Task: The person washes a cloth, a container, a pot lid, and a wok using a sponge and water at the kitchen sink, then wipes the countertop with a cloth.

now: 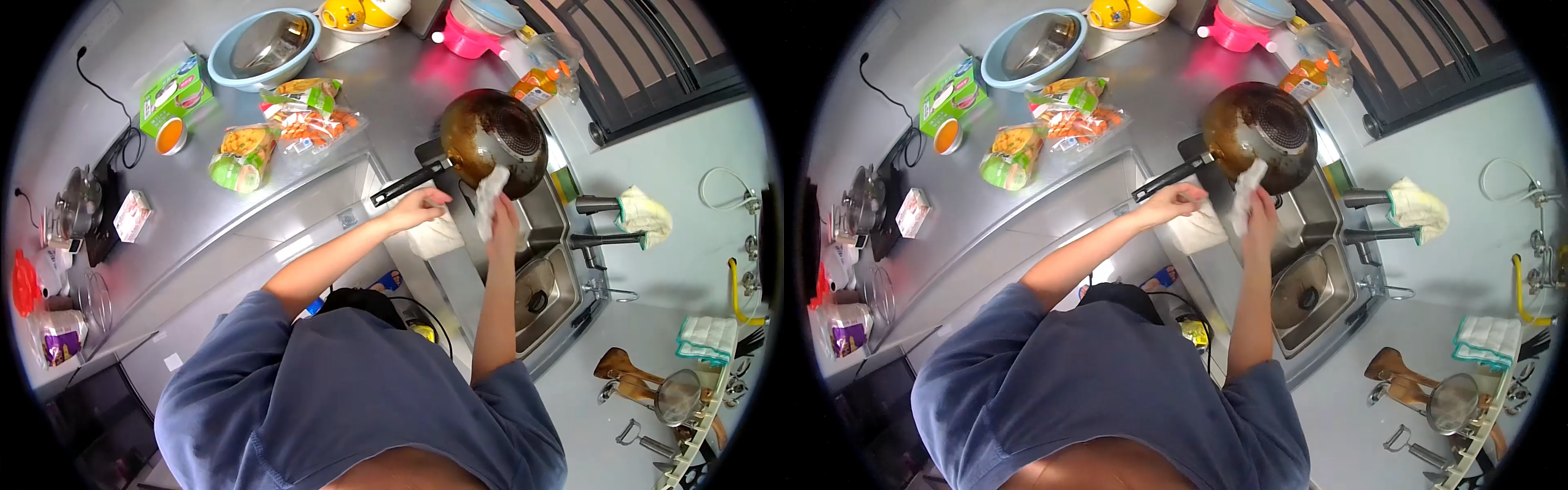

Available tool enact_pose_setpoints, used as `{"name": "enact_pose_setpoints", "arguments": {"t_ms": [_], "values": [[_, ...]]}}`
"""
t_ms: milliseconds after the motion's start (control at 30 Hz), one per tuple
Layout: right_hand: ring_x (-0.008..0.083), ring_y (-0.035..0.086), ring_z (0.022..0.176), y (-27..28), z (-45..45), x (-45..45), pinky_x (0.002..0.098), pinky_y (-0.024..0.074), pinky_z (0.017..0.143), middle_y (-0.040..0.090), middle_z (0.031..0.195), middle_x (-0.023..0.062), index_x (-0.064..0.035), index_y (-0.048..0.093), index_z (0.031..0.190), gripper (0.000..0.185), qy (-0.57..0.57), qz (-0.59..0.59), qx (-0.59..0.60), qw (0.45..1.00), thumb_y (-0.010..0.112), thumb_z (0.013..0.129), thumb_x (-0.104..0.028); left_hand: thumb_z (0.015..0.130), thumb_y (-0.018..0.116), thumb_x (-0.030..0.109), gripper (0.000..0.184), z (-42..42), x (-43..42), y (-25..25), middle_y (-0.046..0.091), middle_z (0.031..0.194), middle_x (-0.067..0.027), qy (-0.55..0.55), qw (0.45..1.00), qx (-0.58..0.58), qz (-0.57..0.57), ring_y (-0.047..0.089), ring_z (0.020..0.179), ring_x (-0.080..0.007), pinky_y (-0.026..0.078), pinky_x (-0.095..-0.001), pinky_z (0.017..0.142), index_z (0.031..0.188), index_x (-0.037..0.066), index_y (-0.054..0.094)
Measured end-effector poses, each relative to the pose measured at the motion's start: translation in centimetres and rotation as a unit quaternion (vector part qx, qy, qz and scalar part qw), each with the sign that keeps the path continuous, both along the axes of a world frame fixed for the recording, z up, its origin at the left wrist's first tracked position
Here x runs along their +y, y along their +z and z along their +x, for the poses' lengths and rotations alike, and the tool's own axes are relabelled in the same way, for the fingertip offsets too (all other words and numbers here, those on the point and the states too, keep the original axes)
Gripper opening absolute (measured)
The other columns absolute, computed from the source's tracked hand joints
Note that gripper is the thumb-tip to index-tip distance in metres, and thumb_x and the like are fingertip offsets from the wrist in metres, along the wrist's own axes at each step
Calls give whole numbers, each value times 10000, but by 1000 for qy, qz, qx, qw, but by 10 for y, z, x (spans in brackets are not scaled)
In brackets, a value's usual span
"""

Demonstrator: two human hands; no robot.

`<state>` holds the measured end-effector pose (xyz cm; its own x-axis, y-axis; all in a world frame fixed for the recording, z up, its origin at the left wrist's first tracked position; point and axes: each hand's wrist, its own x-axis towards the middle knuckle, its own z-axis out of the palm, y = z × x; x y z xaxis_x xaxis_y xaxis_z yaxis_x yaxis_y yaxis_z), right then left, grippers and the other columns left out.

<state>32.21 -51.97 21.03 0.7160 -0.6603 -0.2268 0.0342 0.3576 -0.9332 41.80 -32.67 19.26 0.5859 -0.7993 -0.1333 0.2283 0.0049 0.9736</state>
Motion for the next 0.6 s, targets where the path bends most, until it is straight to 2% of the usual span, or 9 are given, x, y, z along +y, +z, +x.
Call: {"name": "enact_pose_setpoints", "arguments": {"t_ms": [67,133,200,267,300,333,400,467,600], "values": [[173,591,905,-1,46,28,269,477,824,562,1142,112,24,522,1187,330,93,-142,-21,985,567,896,-124,860,563,70,287,7,45,-21,612,1013,-60,12,1000,11,-26,584,902,-121,480,-243,781,1140,5,561],[228,561,972,-16,99,53,314,469,858,482,1234,170,37,512,1186,345,157,-236,26,959,579,887,-122,896,542,82,261,5,104,-6,607,1055,-59,49,998,44,-2,580,931,-114,477,-238,808,1145,3,552],[341,436,1187,-53,150,80,414,405,964,337,1367,246,56,470,1229,423,155,-483,60,860,539,910,-213,923,515,92,242,-2,171,-5,607,1051,-50,112,991,71,0,583,931,-115,474,-235,829,1144,1,550],[397,204,1346,-96,192,100,477,228,1084,215,1440,279,52,381,1320,564,231,-654,231,682,426,940,-362,942,517,210,296,-14,248,-12,610,961,-31,174,982,57,39,567,849,-96,464,-247,807,1167,21,554],[389,97,1388,-101,203,106,456,87,1126,117,1481,272,44,280,1386,677,322,-595,287,679,305,944,-469,944,514,221,299,-21,288,-20,608,955,-32,204,973,72,81,566,838,-103,466,-254,802,1166,26,557],[384,87,1390,-111,211,112,439,44,1130,117,1483,271,46,220,1408,713,321,-574,328,678,288,941,-488,937,527,242,306,-33,327,-27,609,952,-33,267,954,97,95,569,838,-110,473,-269,801,1157,33,564],[379,73,1394,-126,229,110,439,45,1131,104,1488,265,63,195,1409,725,273,-644,318,641,296,940,-480,918,549,249,286,-56,394,-40,609,946,-40,381,898,128,182,581,853,-122,493,-289,785,1126,55,582],[372,67,1397,-119,261,100,433,39,1131,92,1494,255,65,174,1415,715,242,-635,335,652,307,944,-457,926,519,183,217,-80,447,-39,618,950,-41,460,845,171,214,585,848,-118,499,-272,775,1094,70,597],[380,201,1357,-125,365,65,458,144,1112,211,1465,237,44,292,1377,634,203,-704,291,616,338,944,-417,912,525,193,228,-112,500,-34,617,919,-49,563,761,177,268,589,803,-126,508,-278,748,1088,65,592]]}}
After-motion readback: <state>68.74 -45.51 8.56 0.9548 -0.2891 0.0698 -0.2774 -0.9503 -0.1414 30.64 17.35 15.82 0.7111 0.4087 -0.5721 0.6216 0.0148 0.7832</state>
